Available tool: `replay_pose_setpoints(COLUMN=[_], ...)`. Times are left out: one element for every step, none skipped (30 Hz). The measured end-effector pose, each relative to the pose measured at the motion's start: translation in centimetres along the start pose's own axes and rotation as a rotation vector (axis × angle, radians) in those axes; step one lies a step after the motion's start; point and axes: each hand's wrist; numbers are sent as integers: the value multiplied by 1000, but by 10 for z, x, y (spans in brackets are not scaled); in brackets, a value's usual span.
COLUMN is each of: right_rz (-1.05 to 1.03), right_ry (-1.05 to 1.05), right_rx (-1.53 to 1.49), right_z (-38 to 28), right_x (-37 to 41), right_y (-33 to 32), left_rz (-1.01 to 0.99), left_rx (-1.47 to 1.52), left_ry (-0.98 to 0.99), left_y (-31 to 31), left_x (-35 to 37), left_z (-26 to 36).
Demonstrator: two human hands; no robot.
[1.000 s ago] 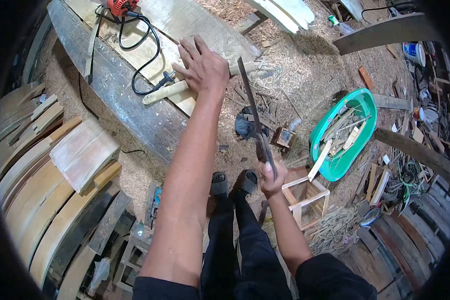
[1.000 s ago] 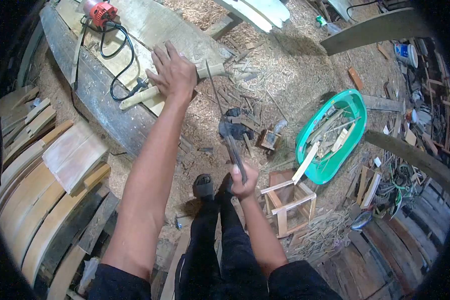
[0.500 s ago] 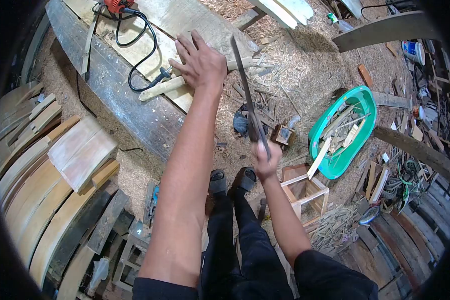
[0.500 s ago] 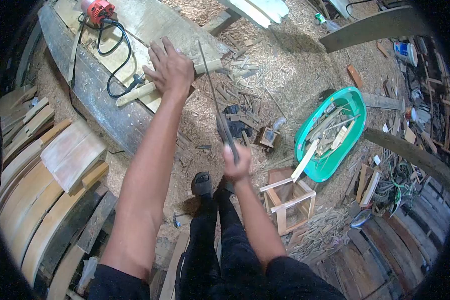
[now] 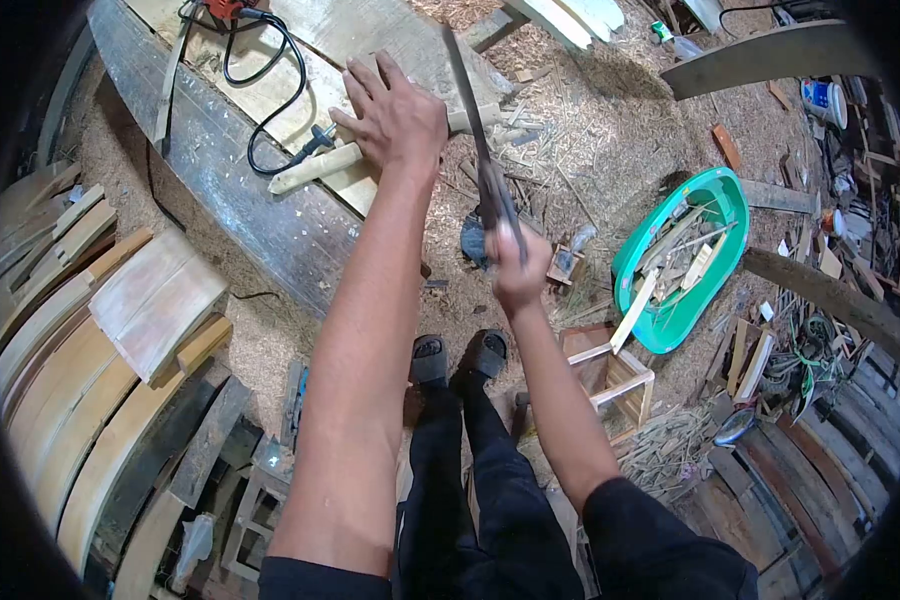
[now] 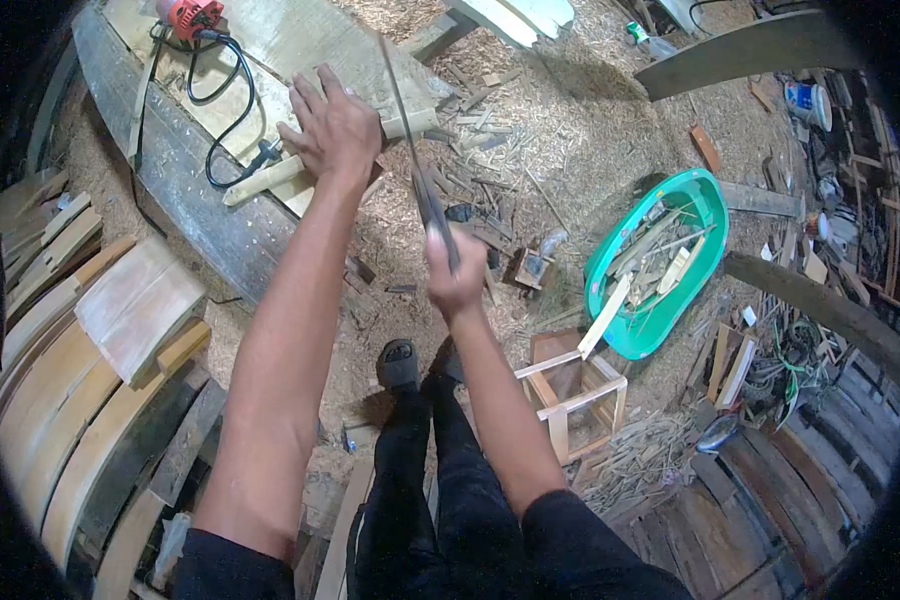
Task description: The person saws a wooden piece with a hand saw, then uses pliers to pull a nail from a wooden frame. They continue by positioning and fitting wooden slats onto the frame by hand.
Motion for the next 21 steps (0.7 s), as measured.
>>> replay_pose_setpoints(right_rz=[-22,-30,-28,-26,-38,-51,-45,-40,-45,-47,-50,-62,-42,-17,-18,-10,-7,-8,-5,-1,-16], right_ry=[60,73,22,-29,-46,-61,-22,14,57,15,-28,-70,-8,54,102,67,29,-13,-25,-37,-30], right_rx=[35,37,58,78,84,95,131,159,114,116,117,117,54,-7,-1,35,71,105,119,131,121], right_z=[-17,-8,-7,-10,-12,-16,-22,-23,-21,-23,-19,-15,-8,-2,0,-3,-8,-14,-18,-19,-18], right_x=[-15,-16,-8,6,23,43,61,69,68,58,39,21,6,-5,-8,1,18,36,60,74,68], right_y=[10,10,4,-6,-20,-37,-53,-60,-59,-52,-39,-25,-11,-1,-1,-7,-17,-27,-43,-53,-50], left_rz=[-4,4,12,19,13,4,6,26,32,30,5,-20,-43,-41,-39,-40,-39,-33,-26,-26,-23], left_rx=[0,3,7,10,10,12,16,9,1,-4,5,8,11,9,9,13,12,11,16,11,5], left_ry=[3,6,8,9,6,-1,-7,-5,-4,1,1,-5,-11,-12,-13,-11,-8,-9,-7,-10,-12], left_y=[0,2,3,3,2,1,1,2,4,3,4,0,-3,-3,-2,-1,-2,-1,0,-1,-2], left_x=[1,1,1,1,2,4,1,-5,-3,1,2,1,0,1,0,0,1,1,0,-2,-3], left_z=[0,0,0,-1,-1,0,1,0,-1,0,1,2,1,0,0,1,0,-1,0,2,2])
Point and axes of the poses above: each hand's wrist, its own x-axis away from the middle knuckle, its own y-axis out of the palm, z = x × y, and after that the axes turned 11 degrees about z, right-handed
